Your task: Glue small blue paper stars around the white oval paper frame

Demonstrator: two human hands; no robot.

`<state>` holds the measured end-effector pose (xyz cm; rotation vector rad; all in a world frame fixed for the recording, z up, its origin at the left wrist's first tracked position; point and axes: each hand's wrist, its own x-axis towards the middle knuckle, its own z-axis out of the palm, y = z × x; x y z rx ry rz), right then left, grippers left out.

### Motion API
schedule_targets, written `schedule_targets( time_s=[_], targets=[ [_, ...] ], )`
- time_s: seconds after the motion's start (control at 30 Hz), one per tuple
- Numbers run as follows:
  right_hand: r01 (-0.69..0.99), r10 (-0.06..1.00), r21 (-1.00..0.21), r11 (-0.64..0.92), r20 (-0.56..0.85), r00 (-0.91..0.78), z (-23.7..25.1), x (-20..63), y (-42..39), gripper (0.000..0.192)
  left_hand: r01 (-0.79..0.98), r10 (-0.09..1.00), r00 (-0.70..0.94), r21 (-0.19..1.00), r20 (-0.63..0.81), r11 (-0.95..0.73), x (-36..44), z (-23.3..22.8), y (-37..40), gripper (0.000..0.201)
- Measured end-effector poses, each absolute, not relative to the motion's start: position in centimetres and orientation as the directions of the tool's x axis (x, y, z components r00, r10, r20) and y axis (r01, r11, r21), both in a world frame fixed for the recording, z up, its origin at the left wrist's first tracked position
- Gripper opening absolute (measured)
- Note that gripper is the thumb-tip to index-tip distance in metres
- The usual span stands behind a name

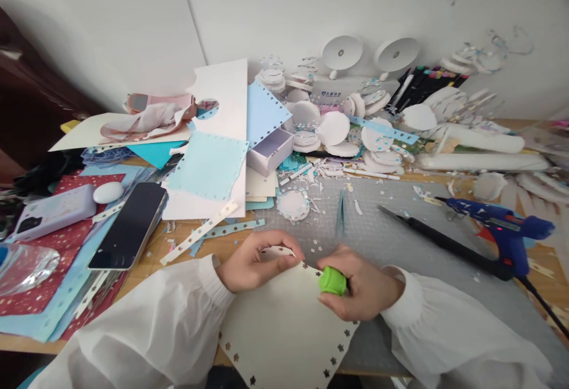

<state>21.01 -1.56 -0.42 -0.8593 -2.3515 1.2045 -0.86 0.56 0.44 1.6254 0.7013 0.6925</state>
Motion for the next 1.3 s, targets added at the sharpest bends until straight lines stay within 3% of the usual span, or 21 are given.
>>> schedule_targets(
  time_s=[0.27, 0.57, 0.7, 0.83, 0.93, 1.03, 1.13, 1.3],
  targets=[
    [0.398, 0.686, -0.769, 0.500, 0.072, -0.724, -0.7, 20.9, -1.6, 0.031, 0.123, 0.756, 0.653, 0.982, 0.030, -0.145, -1.1, 0.5, 1.0, 0.018],
    [0.491, 0.802, -0.719, 0.492, 0.155, -0.577, -1.2, 21.2, -1.3, 0.033, 0.314, 0.812, 0.583, 0.911, 0.037, -0.267, -1.7, 2.7, 0.4, 0.019],
    [0.581, 0.804, -0.574, 0.577, 0.278, -0.525, -0.9, 21.4, -1.2, 0.034, 0.504, 0.840, 0.536, 0.766, 0.085, -0.399, -1.6, 4.1, -1.0, 0.021],
    [0.599, 0.756, -0.465, 0.652, 0.337, -0.561, -1.0, 21.4, -1.3, 0.035, 0.640, 0.798, 0.571, 0.504, 0.193, -0.580, -0.6, 4.5, -2.5, 0.032],
    [0.588, 0.802, -0.552, 0.591, 0.321, -0.504, -1.2, 21.4, -1.3, 0.036, 0.691, 0.756, 0.648, 0.347, 0.090, -0.634, 0.4, 4.1, -3.2, 0.036],
    [0.533, 0.887, -0.723, 0.440, 0.256, -0.385, -1.3, 21.5, -1.1, 0.034, 0.748, 0.766, 0.642, 0.250, -0.039, -0.615, 1.0, 3.7, -3.3, 0.036],
    [0.427, 0.930, -0.850, 0.309, 0.176, -0.323, -1.2, 21.5, -0.8, 0.030, 0.776, 0.776, 0.620, 0.229, -0.110, -0.587, 1.2, 3.4, -3.2, 0.028],
    [0.229, 0.940, -0.947, 0.223, 0.146, -0.309, -0.4, 21.0, -0.6, 0.028, 0.779, 0.780, 0.612, 0.273, -0.131, -0.565, 1.2, 3.6, -3.0, 0.016]
  ],
)
